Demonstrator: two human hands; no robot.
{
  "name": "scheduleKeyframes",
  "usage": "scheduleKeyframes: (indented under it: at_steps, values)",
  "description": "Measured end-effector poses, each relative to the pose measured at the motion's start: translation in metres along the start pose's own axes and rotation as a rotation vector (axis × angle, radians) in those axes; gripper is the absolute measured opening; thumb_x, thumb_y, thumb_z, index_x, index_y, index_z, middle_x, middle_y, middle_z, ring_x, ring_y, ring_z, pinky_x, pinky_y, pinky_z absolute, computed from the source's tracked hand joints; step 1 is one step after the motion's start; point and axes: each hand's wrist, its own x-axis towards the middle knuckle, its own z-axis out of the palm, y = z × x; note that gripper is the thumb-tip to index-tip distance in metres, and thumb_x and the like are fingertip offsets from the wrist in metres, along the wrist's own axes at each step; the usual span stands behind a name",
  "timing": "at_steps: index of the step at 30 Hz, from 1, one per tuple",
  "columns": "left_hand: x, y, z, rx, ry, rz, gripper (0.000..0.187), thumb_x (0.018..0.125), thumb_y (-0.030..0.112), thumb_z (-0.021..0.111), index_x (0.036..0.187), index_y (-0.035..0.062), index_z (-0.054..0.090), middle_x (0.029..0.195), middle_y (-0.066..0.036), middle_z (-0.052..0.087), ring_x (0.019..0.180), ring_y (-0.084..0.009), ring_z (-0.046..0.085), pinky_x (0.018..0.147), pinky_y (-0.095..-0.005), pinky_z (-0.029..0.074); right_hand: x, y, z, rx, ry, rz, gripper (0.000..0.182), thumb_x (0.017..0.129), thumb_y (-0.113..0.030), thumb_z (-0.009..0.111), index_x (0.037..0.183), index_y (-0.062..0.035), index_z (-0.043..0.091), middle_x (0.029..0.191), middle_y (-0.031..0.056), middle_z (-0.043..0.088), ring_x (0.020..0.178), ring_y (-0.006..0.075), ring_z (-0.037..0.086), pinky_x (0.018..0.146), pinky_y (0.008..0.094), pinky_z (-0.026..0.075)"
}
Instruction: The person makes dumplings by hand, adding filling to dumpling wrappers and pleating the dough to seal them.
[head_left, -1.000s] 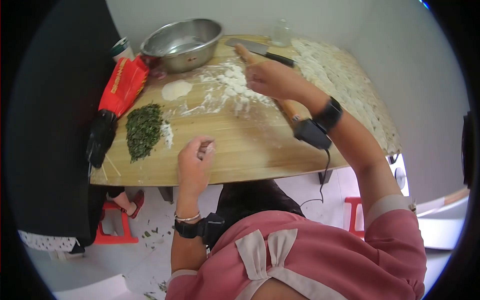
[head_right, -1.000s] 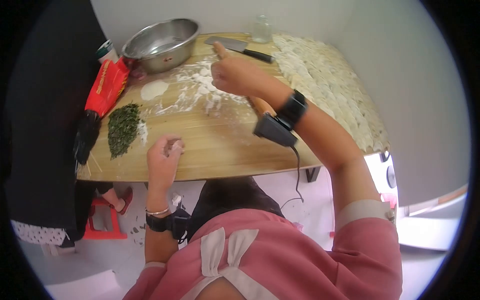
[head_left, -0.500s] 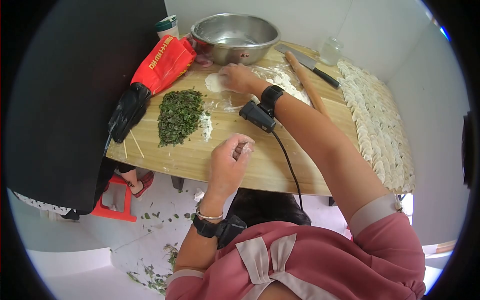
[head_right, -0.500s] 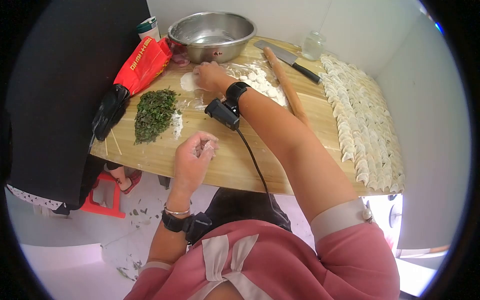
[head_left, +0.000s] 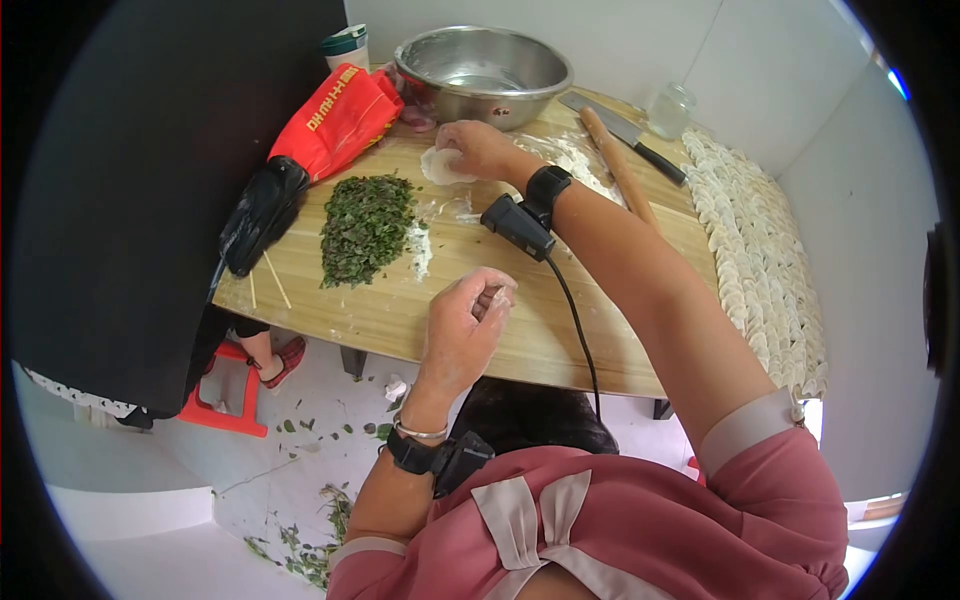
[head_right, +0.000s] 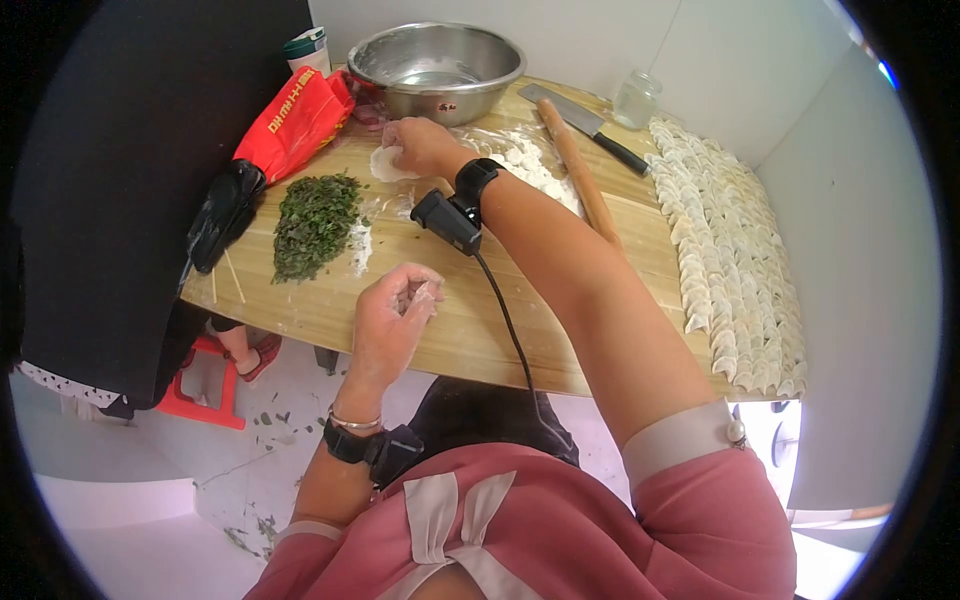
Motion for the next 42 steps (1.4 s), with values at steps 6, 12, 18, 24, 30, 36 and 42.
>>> scheduleKeyframes:
  at_steps: [6,12,18,24,30,36,42]
  values:
    - [-0.001,0.003,-0.001,-0.017,0.015,-0.032,0.011,0.090,0.008,0.052,0.094,0.0002,0.058,0.079,-0.003,0.059,0.069,-0.0069,0.052,0.063,-0.0214,0.043,-0.001,-0.005,-0.010,-0.084,0.142,-0.052,0.012,0.074,-0.016,0.061,0.080,-0.0090,0.068,0.082,0.0122,0.066,0.078,0.0325,0.062,0.073,0.0414,0.049]
    - [0.003,-0.002,-0.003,-0.103,0.068,-0.047,0.015,0.091,0.009,0.051,0.103,0.0011,0.055,0.090,-0.006,0.060,0.075,-0.0077,0.054,0.065,-0.0223,0.045,-0.010,-0.022,-0.042,-0.059,0.185,-0.069,0.013,0.081,-0.015,0.059,0.085,-0.0070,0.068,0.081,0.0102,0.067,0.073,0.0256,0.063,0.068,0.0349,0.051]
    - [0.016,-0.010,-0.005,-0.550,0.379,-0.002,0.039,0.094,0.016,0.050,0.127,0.0015,0.036,0.122,-0.012,0.048,0.109,-0.0163,0.049,0.083,-0.0305,0.047,-0.035,-0.066,-0.060,0.925,-0.388,0.066,0.016,0.091,-0.020,0.057,0.098,-0.0062,0.060,0.086,-0.0052,0.061,0.074,0.0021,0.055,0.063,0.0197,0.045]
    - [0.011,-0.010,-0.014,-0.562,0.345,-0.138,0.017,0.090,0.011,0.056,0.104,0.0032,0.050,0.091,-0.004,0.058,0.081,-0.0082,0.054,0.071,-0.0238,0.046,-0.045,-0.089,-0.041,0.780,-0.670,0.071,0.015,0.090,-0.019,0.058,0.094,-0.0049,0.062,0.083,-0.0027,0.062,0.071,0.0057,0.056,0.063,0.0212,0.046]
    - [0.007,-0.014,-0.010,-0.456,0.356,0.038,0.013,0.088,0.007,0.056,0.099,0.0030,0.051,0.090,-0.005,0.057,0.072,-0.0100,0.055,0.064,-0.0235,0.047,-0.015,-0.071,-0.002,0.165,-0.195,-0.026,0.027,0.080,-0.008,0.056,0.104,0.0020,0.059,0.088,0.0109,0.064,0.078,0.0202,0.062,0.068,0.0319,0.049]
    - [0.007,-0.007,-0.018,-0.719,0.490,-0.007,0.020,0.092,0.006,0.046,0.111,0.0028,0.042,0.100,-0.013,0.058,0.080,-0.0208,0.061,0.072,-0.0310,0.051,0.005,-0.063,0.015,0.095,-0.425,0.021,0.045,0.072,-0.019,0.065,0.111,0.0031,0.057,0.091,0.0171,0.064,0.080,0.0276,0.062,0.071,0.0335,0.049]
    - [0.009,-0.010,-0.020,-0.822,0.516,0.027,0.023,0.093,0.008,0.042,0.115,0.0016,0.041,0.102,-0.015,0.058,0.083,-0.0232,0.062,0.073,-0.0318,0.052,-0.005,-0.072,0.023,0.028,-0.249,0.059,0.038,0.069,-0.021,0.071,0.099,0.0013,0.064,0.078,0.0153,0.065,0.071,0.0260,0.062,0.069,0.0341,0.049]
